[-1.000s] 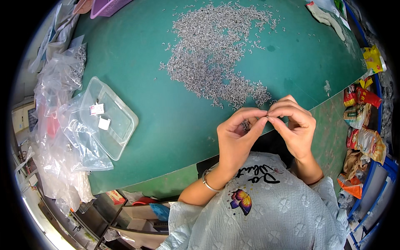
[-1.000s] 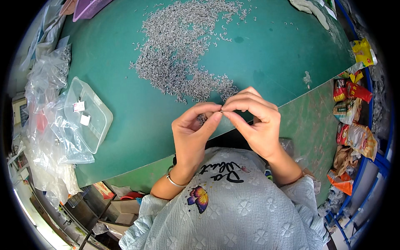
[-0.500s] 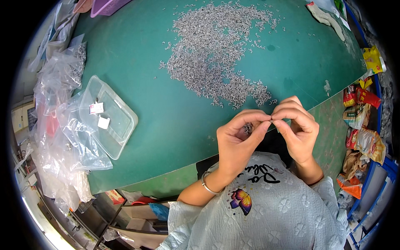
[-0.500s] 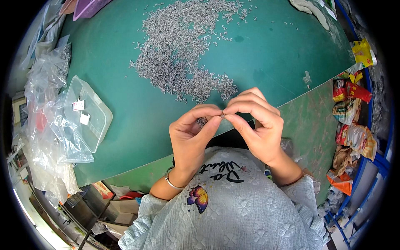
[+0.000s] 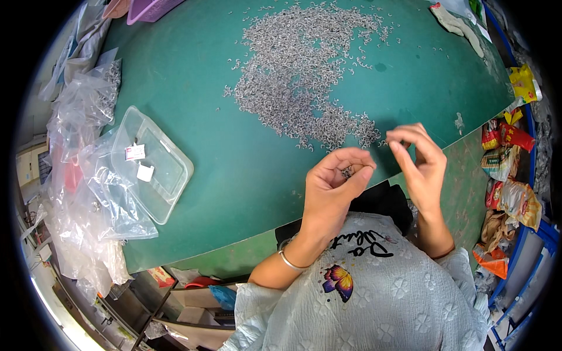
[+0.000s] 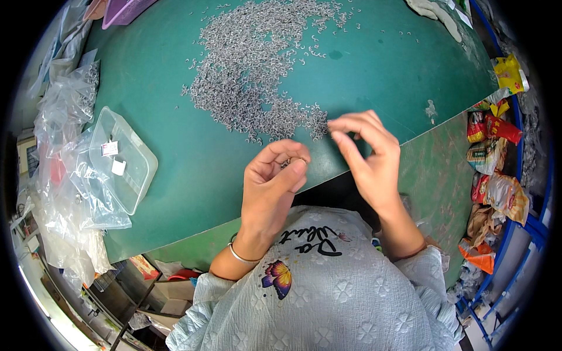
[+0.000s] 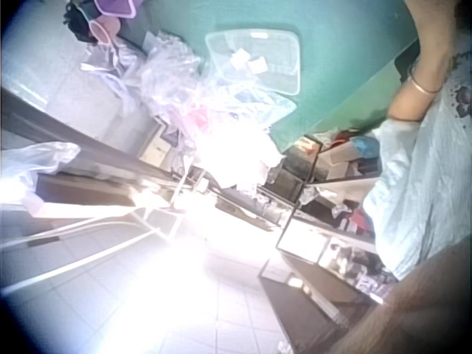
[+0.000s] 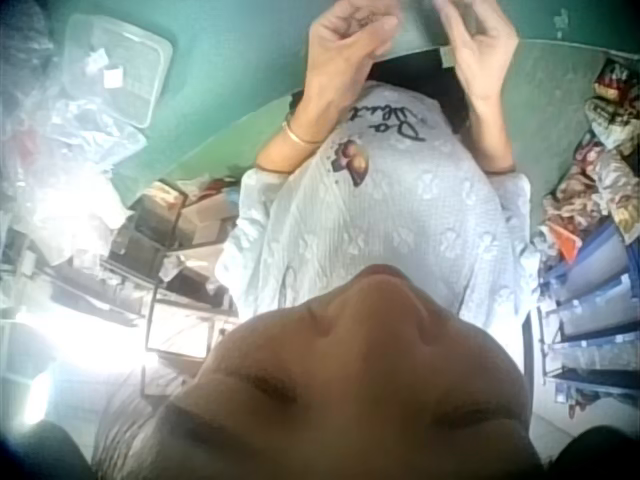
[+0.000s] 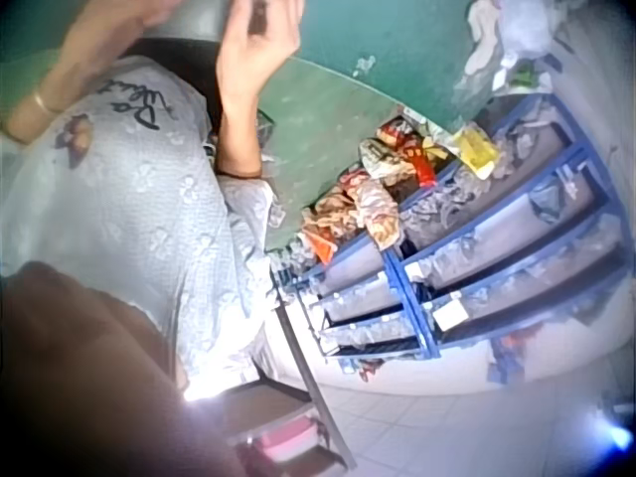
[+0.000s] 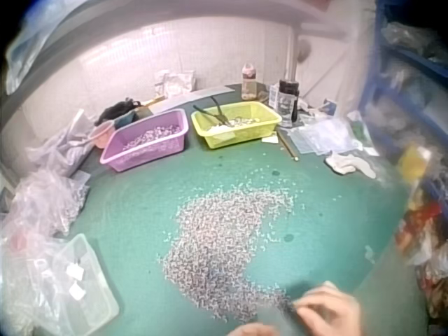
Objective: The person sits at a green workbench and repeatedly picks up small, silver, C-shaped metal pieces from a large pile. They use both hands to manipulate and connect these pieces into a chain-like structure. The workspace is cluttered with plastic bags and containers, and the camera angle is a top-down fisheye view.
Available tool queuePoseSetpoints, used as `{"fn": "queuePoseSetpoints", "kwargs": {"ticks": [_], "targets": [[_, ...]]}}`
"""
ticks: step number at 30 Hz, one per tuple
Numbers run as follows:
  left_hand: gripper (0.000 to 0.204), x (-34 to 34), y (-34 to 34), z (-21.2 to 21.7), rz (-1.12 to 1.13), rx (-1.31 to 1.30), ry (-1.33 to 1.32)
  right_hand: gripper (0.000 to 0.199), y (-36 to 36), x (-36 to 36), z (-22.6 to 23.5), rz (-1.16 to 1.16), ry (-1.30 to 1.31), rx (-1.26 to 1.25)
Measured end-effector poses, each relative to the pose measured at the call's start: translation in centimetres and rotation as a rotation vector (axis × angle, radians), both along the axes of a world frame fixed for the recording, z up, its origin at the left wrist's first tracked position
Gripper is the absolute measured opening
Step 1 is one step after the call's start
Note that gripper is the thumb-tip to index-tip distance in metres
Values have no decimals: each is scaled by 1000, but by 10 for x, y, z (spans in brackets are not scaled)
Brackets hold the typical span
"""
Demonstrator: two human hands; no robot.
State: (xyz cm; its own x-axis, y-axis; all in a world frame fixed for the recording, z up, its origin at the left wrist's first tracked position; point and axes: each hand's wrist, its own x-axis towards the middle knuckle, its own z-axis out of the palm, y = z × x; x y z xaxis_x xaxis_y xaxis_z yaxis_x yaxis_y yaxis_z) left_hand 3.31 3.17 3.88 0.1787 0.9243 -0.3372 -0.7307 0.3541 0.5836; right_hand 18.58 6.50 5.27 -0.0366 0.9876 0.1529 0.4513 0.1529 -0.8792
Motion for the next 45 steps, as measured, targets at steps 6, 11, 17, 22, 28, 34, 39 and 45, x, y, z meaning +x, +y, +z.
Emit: {"fn": "queuePoseSetpoints", "kwargs": {"ticks": [6,11,17,22,28,34,39,45], "targets": [[21,-3,1,-5,38,-10,-210,23,17,-7,-23,77,-532,185],[20,-9,-2,-11,78,-71,-145,15,15,-6,-36,154,-517,215],[20,-9,-3,-17,43,-143,-148,12,14,-5,-36,-37,-82,66],[18,-5,-3,-20,1,-138,-56,15,11,2,-43,-22,204,-96],[18,-3,-2,-20,-42,-140,-21,15,11,0,-40,-14,146,-73],[19,-2,-2,-21,-33,-137,31,14,7,-2,-35,9,472,-224],[23,6,5,-18,-44,-125,128,17,2,-4,-27,70,589,-295],[22,13,7,-17,41,8,249,23,-6,-12,-17,81,576,-224]]}}
